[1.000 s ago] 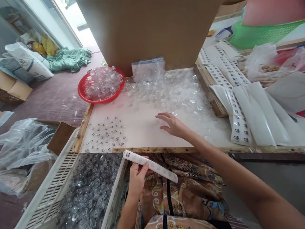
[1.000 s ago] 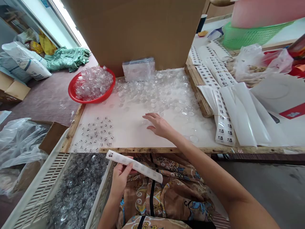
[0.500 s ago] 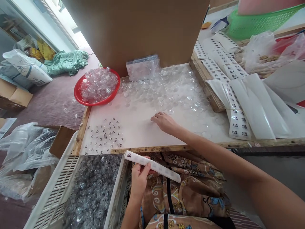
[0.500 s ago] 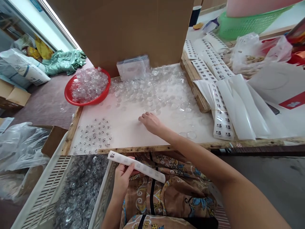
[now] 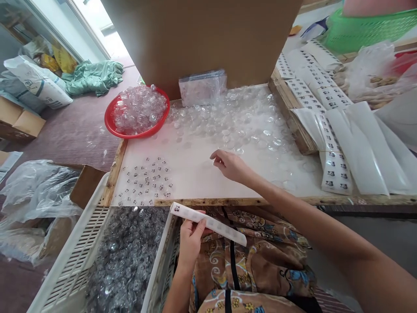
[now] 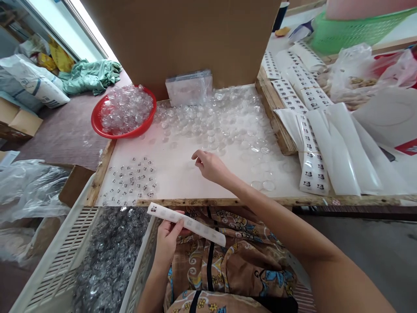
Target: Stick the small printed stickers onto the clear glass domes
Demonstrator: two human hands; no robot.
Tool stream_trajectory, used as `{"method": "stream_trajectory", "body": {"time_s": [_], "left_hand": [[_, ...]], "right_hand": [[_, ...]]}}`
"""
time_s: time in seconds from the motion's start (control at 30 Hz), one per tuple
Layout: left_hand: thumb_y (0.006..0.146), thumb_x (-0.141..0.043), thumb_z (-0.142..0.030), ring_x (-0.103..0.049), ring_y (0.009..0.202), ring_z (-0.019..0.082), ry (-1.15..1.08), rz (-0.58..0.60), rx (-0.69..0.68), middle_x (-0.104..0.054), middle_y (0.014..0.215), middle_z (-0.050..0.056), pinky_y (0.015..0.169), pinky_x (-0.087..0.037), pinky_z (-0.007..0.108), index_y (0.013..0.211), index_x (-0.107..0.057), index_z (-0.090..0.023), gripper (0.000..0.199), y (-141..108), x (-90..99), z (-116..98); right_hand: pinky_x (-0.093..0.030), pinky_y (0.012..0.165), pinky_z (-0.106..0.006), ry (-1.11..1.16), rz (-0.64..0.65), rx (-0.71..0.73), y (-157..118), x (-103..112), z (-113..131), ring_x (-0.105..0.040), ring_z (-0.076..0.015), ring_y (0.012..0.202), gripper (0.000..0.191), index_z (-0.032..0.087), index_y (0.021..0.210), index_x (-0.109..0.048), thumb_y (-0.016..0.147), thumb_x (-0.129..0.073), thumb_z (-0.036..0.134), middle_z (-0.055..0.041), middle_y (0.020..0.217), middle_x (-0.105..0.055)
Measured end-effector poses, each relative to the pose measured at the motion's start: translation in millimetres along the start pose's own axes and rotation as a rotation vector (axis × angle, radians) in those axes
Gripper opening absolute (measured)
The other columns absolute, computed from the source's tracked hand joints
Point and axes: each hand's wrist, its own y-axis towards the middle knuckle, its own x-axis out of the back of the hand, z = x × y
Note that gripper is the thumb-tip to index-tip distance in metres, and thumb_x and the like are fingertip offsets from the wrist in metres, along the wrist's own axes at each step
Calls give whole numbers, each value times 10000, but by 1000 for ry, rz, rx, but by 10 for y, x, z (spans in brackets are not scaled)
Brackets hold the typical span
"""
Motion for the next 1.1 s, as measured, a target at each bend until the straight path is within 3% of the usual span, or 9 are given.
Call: {"method": "stream_trajectory", "body": {"time_s": [0.17,0.27,0.4,0.53,0.67,0.77,0.93,1.0,1.1], "left_hand": [[717,-785,-446,-703,812,260,-17,12,18,-717,877,81,667,-619,365,973,-724,-144,400,-15,-7,6],[714,-785,-459,-703,822,263,-18,8,10,-711,875,80,673,-621,369,973,-725,-143,413,-20,-2,4],[725,-774,-469,-705,828,258,-11,1,13,-715,888,84,677,-617,352,984,-726,-144,418,-17,14,41],[721,-777,-467,-709,813,252,-23,9,35,-718,870,72,677,-618,354,986,-721,-152,415,-13,-5,55],[721,-781,-456,-715,774,244,-34,45,58,-719,842,61,663,-621,355,977,-717,-153,402,-4,-47,13],[718,-784,-451,-714,777,240,-32,37,44,-724,862,66,675,-624,357,974,-725,-149,400,5,-58,-15],[734,-776,-438,-711,798,231,-5,24,18,-731,862,66,676,-622,331,968,-731,-151,373,1,-42,-27],[739,-773,-435,-710,796,228,-7,33,15,-730,858,66,673,-622,326,968,-732,-151,367,-6,-46,-27],[723,-783,-443,-707,781,228,-19,38,26,-729,847,69,669,-624,333,967,-735,-146,387,-16,-68,-27]], "right_hand": [[-374,459,-202,515,338,-383,-31,-12,1,-553,-109,572,148,184,958,-593,818,-635,160,-4,724,-640],[-357,430,-188,543,298,-460,-38,-7,8,-540,-98,548,152,178,917,-570,800,-645,116,2,698,-623],[-418,506,-218,346,149,-413,-67,117,-11,-613,-122,623,96,180,953,-585,870,-560,139,-46,857,-677],[-454,671,-272,2,-45,-212,-177,197,-103,-641,-162,757,138,178,971,-635,874,-552,126,-75,987,-682],[-455,729,-285,-183,6,-63,-368,66,-137,-648,-204,895,236,181,1047,-659,835,-603,95,-93,1126,-655],[-459,762,-280,-192,20,-13,-505,-45,-104,-641,-216,979,233,183,1043,-668,861,-568,77,-90,1115,-657],[-468,747,-289,-103,-94,5,-555,29,-171,-649,-191,862,215,188,1073,-656,901,-542,126,-88,1107,-652],[-467,751,-314,-161,-178,-42,-527,102,-255,-639,-221,906,222,185,1085,-653,906,-531,137,-105,1119,-648],[-462,761,-344,-256,-177,-95,-522,160,-369,-613,-268,979,202,177,1035,-669,911,-515,136,-116,1082,-669]]}}
